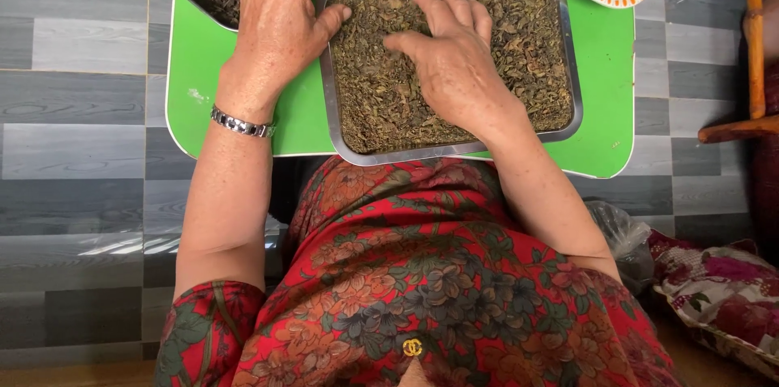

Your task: Manually sorting dried tea leaves in a metal tray to remove stems and debris.

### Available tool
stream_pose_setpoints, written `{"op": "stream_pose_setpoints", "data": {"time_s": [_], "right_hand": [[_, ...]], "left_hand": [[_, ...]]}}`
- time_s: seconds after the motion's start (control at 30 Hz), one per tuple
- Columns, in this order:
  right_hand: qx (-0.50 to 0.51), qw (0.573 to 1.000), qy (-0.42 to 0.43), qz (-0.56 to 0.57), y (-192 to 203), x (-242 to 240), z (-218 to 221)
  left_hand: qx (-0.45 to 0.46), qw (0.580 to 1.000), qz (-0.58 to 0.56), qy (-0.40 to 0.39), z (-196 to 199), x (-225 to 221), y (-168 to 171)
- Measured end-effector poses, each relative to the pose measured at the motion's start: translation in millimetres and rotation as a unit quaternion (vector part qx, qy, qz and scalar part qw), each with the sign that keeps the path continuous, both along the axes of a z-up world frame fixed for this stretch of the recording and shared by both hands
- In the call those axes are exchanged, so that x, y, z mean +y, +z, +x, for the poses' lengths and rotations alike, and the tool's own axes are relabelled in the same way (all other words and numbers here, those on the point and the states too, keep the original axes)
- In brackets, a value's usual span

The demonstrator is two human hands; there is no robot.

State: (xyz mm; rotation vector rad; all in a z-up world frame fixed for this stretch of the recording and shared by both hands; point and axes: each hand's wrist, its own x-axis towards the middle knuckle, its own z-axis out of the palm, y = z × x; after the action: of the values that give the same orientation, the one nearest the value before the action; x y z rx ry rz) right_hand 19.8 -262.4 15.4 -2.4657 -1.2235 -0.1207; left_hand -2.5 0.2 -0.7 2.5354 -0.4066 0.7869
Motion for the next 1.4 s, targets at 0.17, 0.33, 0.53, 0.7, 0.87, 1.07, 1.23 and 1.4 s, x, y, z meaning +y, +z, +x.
{"op": "stream_pose_setpoints", "data": {"time_s": [0.17,0.33,0.53,0.7,0.87,1.07,1.23,1.4], "right_hand": [[0.078,0.991,-0.053,-0.097,21.5,19.4,-6.3],[0.118,0.989,-0.033,-0.077,19.2,15.0,-6.9],[0.062,0.996,-0.061,0.015,13.1,4.8,-0.5],[0.031,0.994,-0.064,-0.081,7.3,12.1,10.2],[0.078,0.984,-0.065,-0.145,5.9,24.3,14.2],[0.081,0.994,-0.050,-0.052,8.9,18.4,10.8],[0.087,0.993,-0.080,0.012,11.8,16.8,11.1],[0.067,0.993,-0.065,-0.071,15.3,22.0,16.7]], "left_hand": [[0.019,1.000,0.002,-0.020,-2.5,-4.6,4.2],[0.018,0.999,0.045,-0.022,-0.6,-6.0,-4.4],[0.031,0.998,0.033,-0.044,-1.6,-5.2,-2.9],[0.024,0.998,0.036,-0.042,-1.7,-9.9,-3.0],[0.059,0.997,0.031,-0.044,0.5,-8.2,-13.0],[0.093,0.992,0.008,-0.079,-2.1,-7.0,-8.0],[0.052,0.997,-0.021,-0.048,0.7,-4.8,-7.5],[0.053,0.998,0.021,-0.012,0.9,-5.4,-6.1]]}}
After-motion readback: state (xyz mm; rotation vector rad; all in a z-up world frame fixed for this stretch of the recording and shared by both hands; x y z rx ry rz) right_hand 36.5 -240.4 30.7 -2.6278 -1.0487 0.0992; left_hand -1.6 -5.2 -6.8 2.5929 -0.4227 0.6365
